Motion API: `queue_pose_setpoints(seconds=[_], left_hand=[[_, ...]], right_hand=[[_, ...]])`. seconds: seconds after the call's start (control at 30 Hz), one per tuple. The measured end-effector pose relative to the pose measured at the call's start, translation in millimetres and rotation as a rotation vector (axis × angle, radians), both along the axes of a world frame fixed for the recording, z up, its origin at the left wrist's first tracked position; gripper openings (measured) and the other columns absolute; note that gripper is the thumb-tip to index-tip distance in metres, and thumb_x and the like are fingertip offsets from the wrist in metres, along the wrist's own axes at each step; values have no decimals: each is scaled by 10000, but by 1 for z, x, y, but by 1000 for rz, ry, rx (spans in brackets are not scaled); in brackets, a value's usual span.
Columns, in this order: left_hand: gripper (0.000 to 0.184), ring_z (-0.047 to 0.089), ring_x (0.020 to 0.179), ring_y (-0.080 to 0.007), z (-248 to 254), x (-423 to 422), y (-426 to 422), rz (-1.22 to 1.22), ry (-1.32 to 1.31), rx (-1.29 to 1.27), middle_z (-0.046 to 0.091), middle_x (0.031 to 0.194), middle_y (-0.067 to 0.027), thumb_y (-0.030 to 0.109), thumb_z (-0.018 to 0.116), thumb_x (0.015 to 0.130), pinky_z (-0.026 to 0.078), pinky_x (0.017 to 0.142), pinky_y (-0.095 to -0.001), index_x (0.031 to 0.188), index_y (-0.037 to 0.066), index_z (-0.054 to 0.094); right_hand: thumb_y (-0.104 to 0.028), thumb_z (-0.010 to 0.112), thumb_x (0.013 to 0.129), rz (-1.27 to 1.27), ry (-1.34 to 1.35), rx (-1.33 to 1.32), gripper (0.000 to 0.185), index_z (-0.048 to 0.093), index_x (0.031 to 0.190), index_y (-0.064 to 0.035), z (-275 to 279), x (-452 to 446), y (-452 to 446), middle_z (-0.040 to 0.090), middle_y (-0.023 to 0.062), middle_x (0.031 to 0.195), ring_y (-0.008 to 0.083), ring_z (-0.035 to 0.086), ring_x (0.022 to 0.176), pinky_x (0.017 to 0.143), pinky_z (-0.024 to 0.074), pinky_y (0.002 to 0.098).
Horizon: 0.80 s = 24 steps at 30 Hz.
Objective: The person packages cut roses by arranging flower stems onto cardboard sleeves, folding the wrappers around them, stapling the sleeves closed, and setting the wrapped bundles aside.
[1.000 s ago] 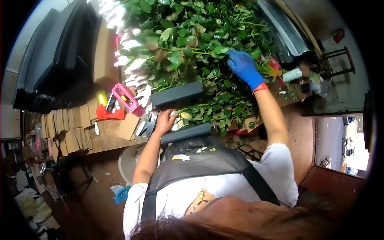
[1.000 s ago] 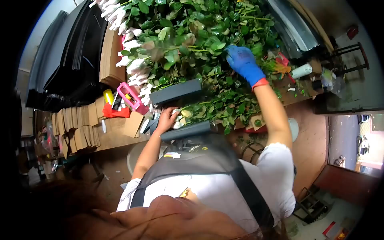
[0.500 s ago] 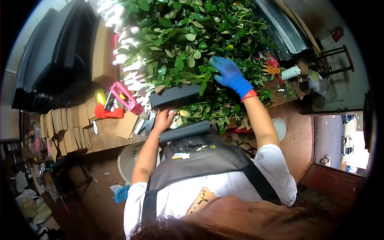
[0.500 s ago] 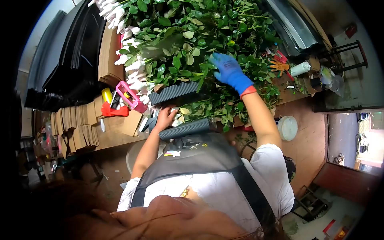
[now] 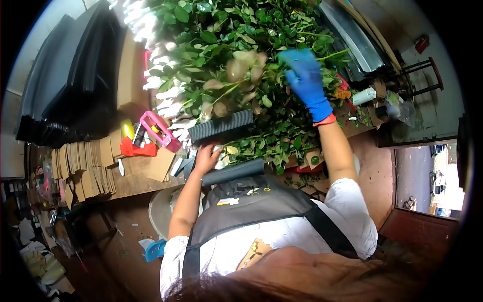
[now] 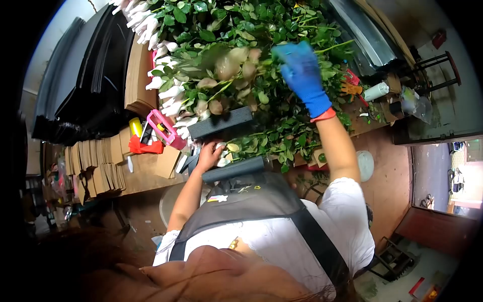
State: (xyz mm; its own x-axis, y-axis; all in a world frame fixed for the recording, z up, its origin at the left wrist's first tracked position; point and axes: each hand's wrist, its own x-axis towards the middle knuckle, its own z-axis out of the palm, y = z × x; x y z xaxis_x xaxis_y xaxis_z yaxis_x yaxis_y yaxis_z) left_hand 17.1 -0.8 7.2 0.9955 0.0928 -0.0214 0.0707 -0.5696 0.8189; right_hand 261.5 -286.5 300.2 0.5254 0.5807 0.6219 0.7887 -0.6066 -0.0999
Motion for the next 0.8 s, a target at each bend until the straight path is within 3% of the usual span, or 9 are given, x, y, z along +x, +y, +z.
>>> queue_pose_setpoints(seconds=[0.03,0.17,0.3,0.47,0.5,0.6,0.63,0.7,0.8], left_hand=[[302,673,774,-248,-3,1,-3,-10,-130,54,714,891,-141,220,703,922,533,738,-360,1151,22,689],[332,620,986,-380,5,-2,-4,53,165,-72,702,954,-187,323,692,905,482,895,-440,1128,79,717],[335,636,941,-372,-1,-1,-5,36,-9,-5,721,918,-160,340,694,908,492,870,-446,1119,82,728],[323,687,761,-272,4,-2,-1,2,62,-29,719,900,-140,254,713,922,535,725,-369,1138,14,691],[326,686,792,-283,-11,-1,0,3,80,-52,720,909,-149,256,714,918,533,744,-376,1140,18,693],[316,658,852,-367,-2,-3,-8,61,-7,-44,716,890,-176,308,704,909,487,891,-428,1119,73,719],[319,656,847,-365,-1,-3,-6,45,69,-81,718,888,-168,318,699,911,461,955,-464,1119,76,717],[322,660,845,-356,-5,-3,-4,39,33,-8,720,889,-168,329,693,914,424,1006,-503,1113,78,721],[331,669,861,-342,-9,2,-7,33,16,-49,715,870,-158,357,677,921,412,1014,-507,1142,116,726]], right_hand=[[-54,595,811,-63,-315,64,403,685,1199,-122,8,7,1,678,111,1164,324,620,1074,974,486,460],[-65,610,827,63,143,-60,395,704,1194,-176,-21,7,1,694,107,1165,315,635,1072,1000,477,444],[-74,605,850,110,-71,13,369,704,1190,-176,48,18,15,715,95,1105,325,659,1018,971,497,426],[-218,629,896,-54,392,-283,321,696,1210,-214,67,55,35,711,102,1142,325,672,1037,892,543,402],[-215,657,877,29,306,50,349,694,1223,-187,78,37,36,713,111,1124,313,677,1004,887,538,409],[-149,642,831,51,-381,106,164,721,974,-128,39,56,42,625,98,799,297,601,775,759,528,430],[-132,656,831,-71,-76,-421,142,689,969,-124,16,54,41,663,80,879,297,625,846,800,524,445],[-133,684,823,-31,186,-643,268,681,1090,-151,-14,55,27,682,76,947,302,635,926,848,516,454],[-137,697,830,9,-168,-96,427,657,1247,-218,35,27,21,688,60,1014,278,641,998,1038,448,462]])
